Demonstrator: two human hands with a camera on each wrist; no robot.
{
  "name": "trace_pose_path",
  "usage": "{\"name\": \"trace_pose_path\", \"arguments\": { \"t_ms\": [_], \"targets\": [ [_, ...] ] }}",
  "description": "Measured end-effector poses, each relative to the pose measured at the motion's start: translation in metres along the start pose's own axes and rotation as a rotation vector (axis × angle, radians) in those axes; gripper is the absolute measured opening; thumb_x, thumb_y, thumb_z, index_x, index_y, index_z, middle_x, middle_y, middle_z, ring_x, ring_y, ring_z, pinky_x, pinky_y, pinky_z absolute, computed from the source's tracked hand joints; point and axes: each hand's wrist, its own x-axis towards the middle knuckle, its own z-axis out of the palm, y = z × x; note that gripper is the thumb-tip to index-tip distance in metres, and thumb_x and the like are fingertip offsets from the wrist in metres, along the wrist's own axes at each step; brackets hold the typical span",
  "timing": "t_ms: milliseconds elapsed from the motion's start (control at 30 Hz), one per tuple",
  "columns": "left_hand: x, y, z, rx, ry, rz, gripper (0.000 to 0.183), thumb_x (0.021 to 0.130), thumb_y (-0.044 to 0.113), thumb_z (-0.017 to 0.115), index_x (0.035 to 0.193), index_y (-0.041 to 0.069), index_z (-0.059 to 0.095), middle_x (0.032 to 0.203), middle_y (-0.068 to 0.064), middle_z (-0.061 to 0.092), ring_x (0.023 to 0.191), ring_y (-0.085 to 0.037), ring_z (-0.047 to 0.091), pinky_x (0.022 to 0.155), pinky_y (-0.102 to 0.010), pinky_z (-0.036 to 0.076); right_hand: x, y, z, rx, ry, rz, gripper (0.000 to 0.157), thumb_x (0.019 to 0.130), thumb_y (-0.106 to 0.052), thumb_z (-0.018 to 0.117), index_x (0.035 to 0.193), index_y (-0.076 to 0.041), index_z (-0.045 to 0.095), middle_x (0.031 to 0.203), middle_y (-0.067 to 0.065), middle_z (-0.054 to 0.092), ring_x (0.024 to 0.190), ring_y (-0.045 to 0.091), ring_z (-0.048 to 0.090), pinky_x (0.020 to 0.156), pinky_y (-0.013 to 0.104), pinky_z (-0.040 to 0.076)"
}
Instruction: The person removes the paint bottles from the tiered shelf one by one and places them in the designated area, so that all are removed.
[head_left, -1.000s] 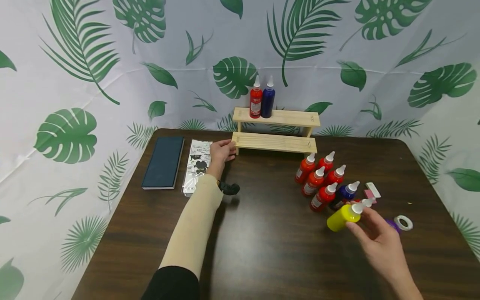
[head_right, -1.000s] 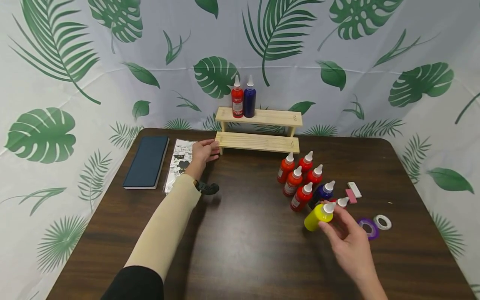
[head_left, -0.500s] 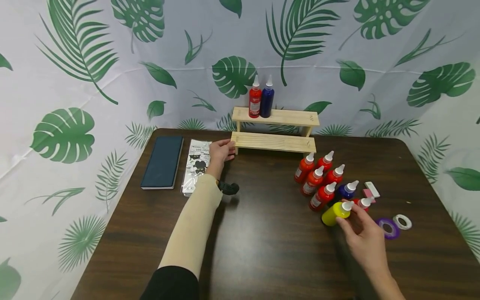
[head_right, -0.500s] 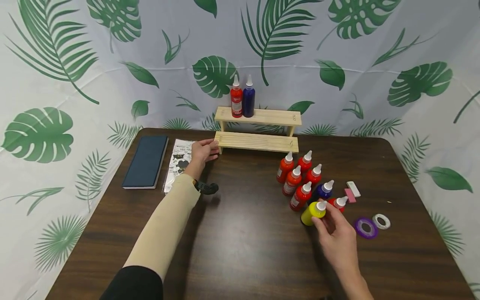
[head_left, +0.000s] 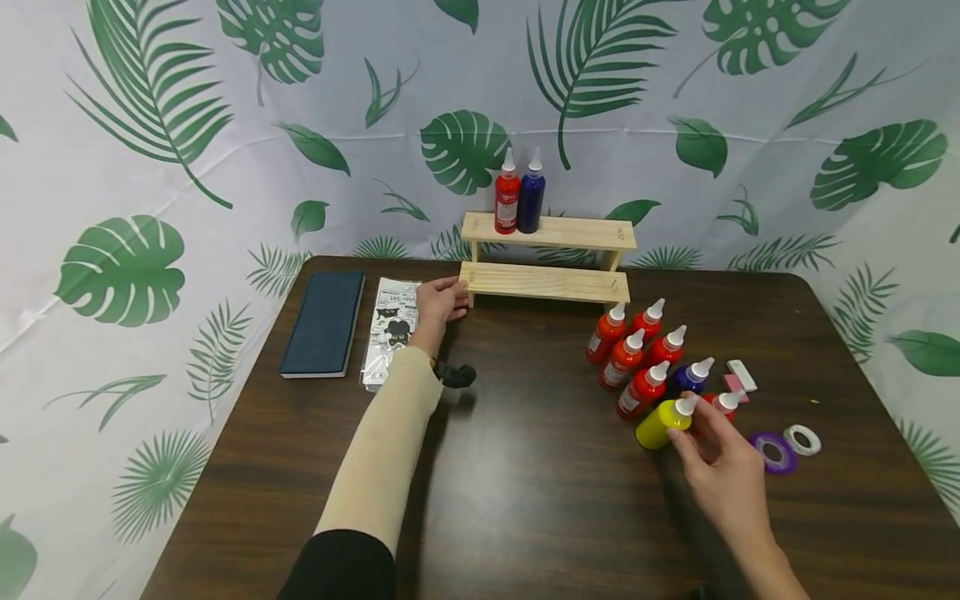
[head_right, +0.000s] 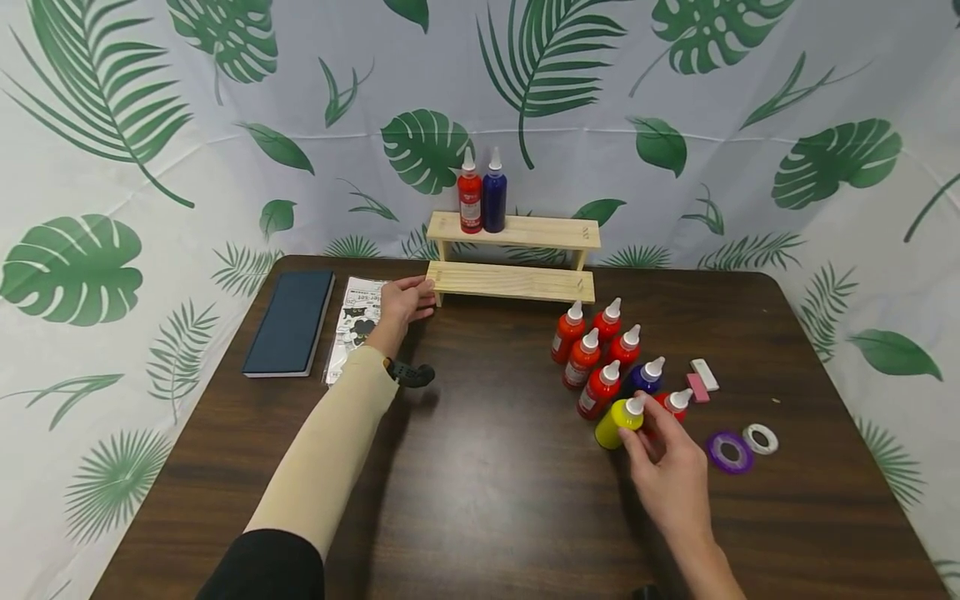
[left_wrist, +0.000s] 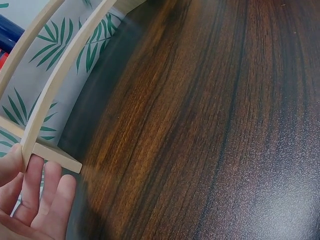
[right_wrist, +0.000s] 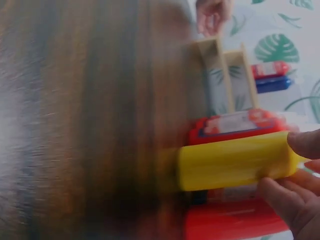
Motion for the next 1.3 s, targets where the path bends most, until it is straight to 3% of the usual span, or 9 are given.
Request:
{"name": "trace_pose_path", "arguments": {
  "t_ms": [200,367,433,533,600,767,833,1067,1300],
  "targets": [
    [-0.001,0.0,-0.001,-0.002,-0.001,-0.01,0.026,0.087,0.018,0.072,0.111,0.008,0.071,0.091,-0.011,0.072,0.079,-0.022,0.071,0.06,-0.03,0.059,0.011,-0.03,-0.022,-0.026,-0.005,-0.065,0.055,0.082,-0.008,0.076,0.133,-0.012,0.057,0.121,0.014,0.065,0.104,-0.011,0.055,0.074,0.001,0.044],
    [0.0,0.001,-0.001,-0.001,-0.004,-0.003,0.026,0.087,0.018,0.072,0.111,0.008,0.07,0.091,-0.011,0.072,0.078,-0.021,0.071,0.062,-0.031,0.06,0.037,-0.07,-0.045,-0.012,-0.024,-0.157,0.056,0.084,-0.011,0.074,0.135,-0.023,0.055,0.125,0.009,0.064,0.107,-0.018,0.05,0.078,0.002,0.041],
    [0.0,0.001,-0.002,-0.004,-0.003,-0.003,0.026,0.087,0.018,0.072,0.111,0.008,0.071,0.091,-0.01,0.072,0.075,-0.02,0.07,0.062,-0.031,0.06,0.051,-0.088,-0.052,0.009,-0.051,-0.204,0.057,0.084,-0.01,0.074,0.135,-0.025,0.055,0.126,0.006,0.063,0.108,-0.014,0.052,0.079,0.003,0.042],
    [0.001,0.001,-0.003,-0.002,-0.001,0.002,0.026,0.087,0.018,0.073,0.111,0.008,0.071,0.09,-0.01,0.072,0.075,-0.019,0.07,0.061,-0.03,0.059,0.076,-0.112,-0.055,0.031,-0.122,-0.271,0.054,0.086,-0.013,0.072,0.136,-0.026,0.054,0.129,0.004,0.061,0.113,0.002,0.059,0.08,0.005,0.044],
    [0.0,0.001,-0.003,-0.001,-0.002,0.012,0.026,0.087,0.018,0.072,0.111,0.009,0.071,0.09,-0.01,0.072,0.076,-0.02,0.071,0.06,-0.03,0.059,0.096,-0.125,-0.052,0.03,-0.191,-0.291,0.052,0.089,-0.018,0.07,0.137,-0.023,0.052,0.133,0.003,0.058,0.115,0.014,0.059,0.081,0.014,0.05],
    [-0.003,0.001,-0.002,0.001,-0.002,0.026,0.026,0.088,0.018,0.071,0.112,0.009,0.071,0.09,-0.01,0.072,0.08,-0.022,0.071,0.061,-0.03,0.06,0.155,-0.142,-0.027,0.005,-0.37,-0.246,0.056,0.094,-0.034,0.061,0.145,-0.02,0.042,0.141,0.008,0.05,0.123,0.03,0.054,0.092,0.048,0.05],
    [-0.003,0.001,-0.001,-0.001,-0.001,0.023,0.026,0.088,0.018,0.071,0.112,0.009,0.071,0.09,-0.01,0.072,0.081,-0.022,0.071,0.062,-0.031,0.06,0.179,-0.142,-0.011,-0.016,-0.424,-0.226,0.059,0.095,-0.037,0.057,0.147,-0.018,0.037,0.144,0.012,0.047,0.125,0.034,0.051,0.094,0.055,0.047],
    [-0.003,-0.001,0.0,0.009,-0.006,0.008,0.026,0.088,0.019,0.071,0.112,0.01,0.071,0.092,-0.011,0.072,0.079,-0.021,0.071,0.062,-0.03,0.059,0.241,-0.129,0.051,-0.113,-0.515,-0.203,0.064,0.098,-0.037,0.05,0.152,-0.014,0.025,0.15,0.014,0.037,0.132,0.035,0.043,0.104,0.055,0.038],
    [-0.001,0.0,-0.001,0.013,-0.009,0.008,0.026,0.088,0.02,0.071,0.112,0.01,0.071,0.091,-0.01,0.072,0.075,-0.018,0.07,0.06,-0.028,0.059,0.279,-0.129,0.091,-0.03,-0.541,-0.189,0.067,0.1,-0.035,0.048,0.154,-0.012,0.016,0.155,0.013,0.027,0.139,0.033,0.033,0.111,0.05,0.032]
  ]
}}
